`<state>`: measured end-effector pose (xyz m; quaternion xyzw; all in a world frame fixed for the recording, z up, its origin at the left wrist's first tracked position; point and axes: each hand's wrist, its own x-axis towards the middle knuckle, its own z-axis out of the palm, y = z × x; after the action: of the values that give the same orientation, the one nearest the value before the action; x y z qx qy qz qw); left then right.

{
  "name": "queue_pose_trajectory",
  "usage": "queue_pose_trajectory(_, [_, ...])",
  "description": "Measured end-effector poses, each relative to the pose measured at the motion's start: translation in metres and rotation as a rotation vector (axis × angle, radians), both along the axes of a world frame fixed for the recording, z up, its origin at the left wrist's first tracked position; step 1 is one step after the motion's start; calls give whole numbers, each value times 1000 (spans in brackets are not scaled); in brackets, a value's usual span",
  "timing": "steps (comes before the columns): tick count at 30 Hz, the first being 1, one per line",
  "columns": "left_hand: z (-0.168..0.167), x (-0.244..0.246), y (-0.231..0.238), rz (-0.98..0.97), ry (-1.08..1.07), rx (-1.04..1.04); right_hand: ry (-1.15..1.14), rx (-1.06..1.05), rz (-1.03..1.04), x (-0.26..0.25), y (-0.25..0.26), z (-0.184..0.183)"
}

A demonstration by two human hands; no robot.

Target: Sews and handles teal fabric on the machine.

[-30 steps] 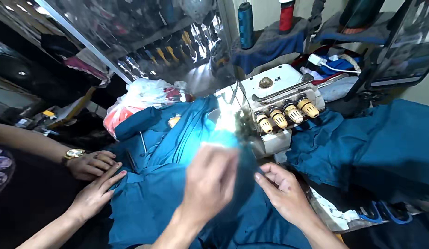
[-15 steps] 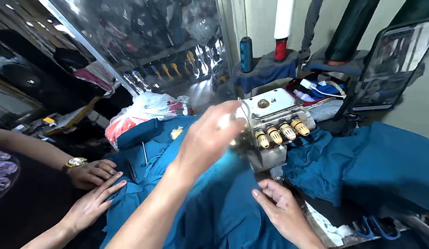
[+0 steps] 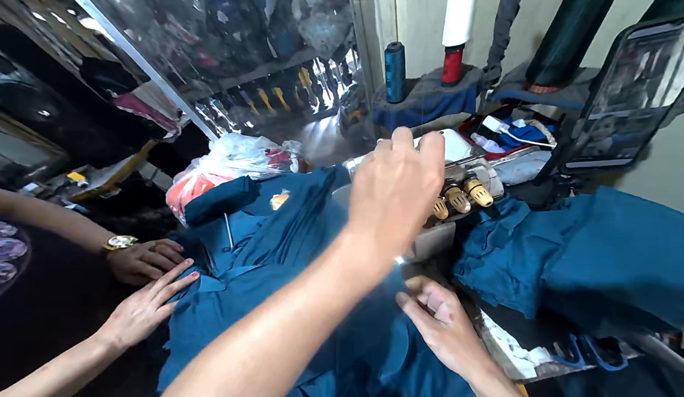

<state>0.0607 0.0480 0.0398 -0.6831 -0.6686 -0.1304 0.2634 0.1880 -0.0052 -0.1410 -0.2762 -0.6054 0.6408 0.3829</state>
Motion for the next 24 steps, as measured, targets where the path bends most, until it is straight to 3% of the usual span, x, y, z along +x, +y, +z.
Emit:
queue_pose_trajectory(3, [7,18,1,97,-69,-136,-14,-56,16,1,-2,0])
queue_pose_trajectory(5, [-17,-17,12,-138,-71,-13,-13,-22,27,4,-2,-2])
queue_pose_trajectory(6, [-51,-55,40,-395,-25,294,-15,-7,33,6,-1,-4])
queue_pose_trajectory(8, [-43,-89,41,-519,-22,135,-42,25,33,8,1,-6])
queue_pose_trajectory(12, [0,-80,-14,-526,-33,-12,-84,31,18,5,1,-3])
queue_pose_trajectory(16, [-9,-83,-9,-572,102,158,-78,8,-42,0,-3,9])
queue_pose_trajectory(19, [-14,-70,-14,-463,92,151,-84,18,-6,1,-1,-5])
queue_pose_trajectory(24, [-6,-76,-21,-562,-11,26,-84,19,-2,0,0,-7])
